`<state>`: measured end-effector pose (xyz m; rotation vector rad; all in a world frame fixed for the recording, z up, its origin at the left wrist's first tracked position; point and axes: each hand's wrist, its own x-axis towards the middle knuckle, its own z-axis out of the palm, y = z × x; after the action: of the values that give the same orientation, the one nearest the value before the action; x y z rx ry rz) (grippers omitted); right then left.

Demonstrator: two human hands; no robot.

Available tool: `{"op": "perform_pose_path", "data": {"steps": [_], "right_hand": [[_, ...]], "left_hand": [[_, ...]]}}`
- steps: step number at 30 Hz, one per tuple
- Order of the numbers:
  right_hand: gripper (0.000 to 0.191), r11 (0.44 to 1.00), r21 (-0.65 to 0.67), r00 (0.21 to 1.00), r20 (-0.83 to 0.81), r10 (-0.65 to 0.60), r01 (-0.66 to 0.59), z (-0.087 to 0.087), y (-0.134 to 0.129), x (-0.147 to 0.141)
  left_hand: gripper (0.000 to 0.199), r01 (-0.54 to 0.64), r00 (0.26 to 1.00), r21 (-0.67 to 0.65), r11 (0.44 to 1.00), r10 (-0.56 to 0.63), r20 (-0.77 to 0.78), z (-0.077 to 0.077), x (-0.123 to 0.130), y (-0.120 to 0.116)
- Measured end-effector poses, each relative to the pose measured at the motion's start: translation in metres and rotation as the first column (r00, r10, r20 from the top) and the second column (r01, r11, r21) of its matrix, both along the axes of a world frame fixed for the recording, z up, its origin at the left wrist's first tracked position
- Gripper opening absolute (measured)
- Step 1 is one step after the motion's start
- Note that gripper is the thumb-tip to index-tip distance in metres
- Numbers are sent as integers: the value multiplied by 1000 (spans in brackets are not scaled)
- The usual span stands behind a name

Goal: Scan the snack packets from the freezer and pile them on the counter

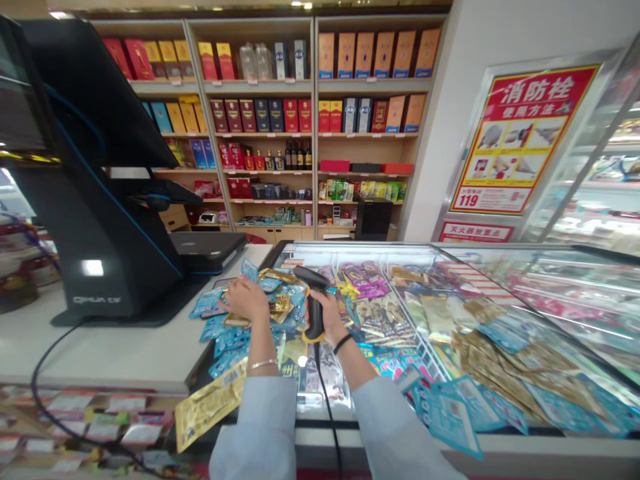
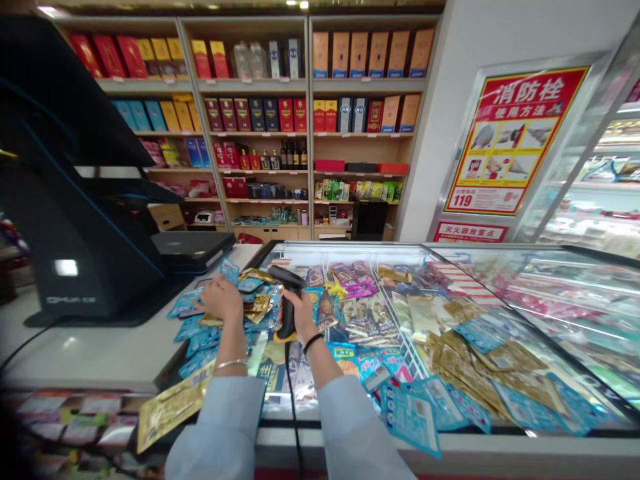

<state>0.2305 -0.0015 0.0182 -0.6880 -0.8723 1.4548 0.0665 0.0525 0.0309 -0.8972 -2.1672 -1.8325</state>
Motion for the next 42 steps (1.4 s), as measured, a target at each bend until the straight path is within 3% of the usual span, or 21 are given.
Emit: {"op": "perform_pose_path", "data": {"steps": [5,10,16,20,25,29,34,42], "right_hand": [[29,991,-103,997,-10,80,-81,-24,3,-15],[29,989,-121,996,-33,81,-84,-30,4,-12],[28,991,-104,997,-30,78,-81,-30,4,-12],[30,992,-110,997,-41,63,-67,-28,3,-9],[30,993,-111,999,-12,32,-33,-25,1,-5],[33,995,-92,999,40,30,-26,-20,0,-2],[34,998,-47,997,63,-35,38,-1,-3,11],[25,985,-31,985,17,-169,170,27,-26,60]], "left_hand": [[42,-142,990,-185,972,144,-1,0,-1,-6],[42,-182,983,-260,948,182,-27,-3,-2,-5],[39,-119,992,-40,992,120,36,-4,-1,-4],[33,-80,996,123,989,76,37,-7,-2,-2],[30,-100,995,136,986,98,23,-7,-4,0],[33,18,997,132,991,-7,-82,-1,1,-3],[35,140,976,136,981,-114,-183,7,14,-6],[33,215,963,140,966,-186,-197,10,21,-1]]}}
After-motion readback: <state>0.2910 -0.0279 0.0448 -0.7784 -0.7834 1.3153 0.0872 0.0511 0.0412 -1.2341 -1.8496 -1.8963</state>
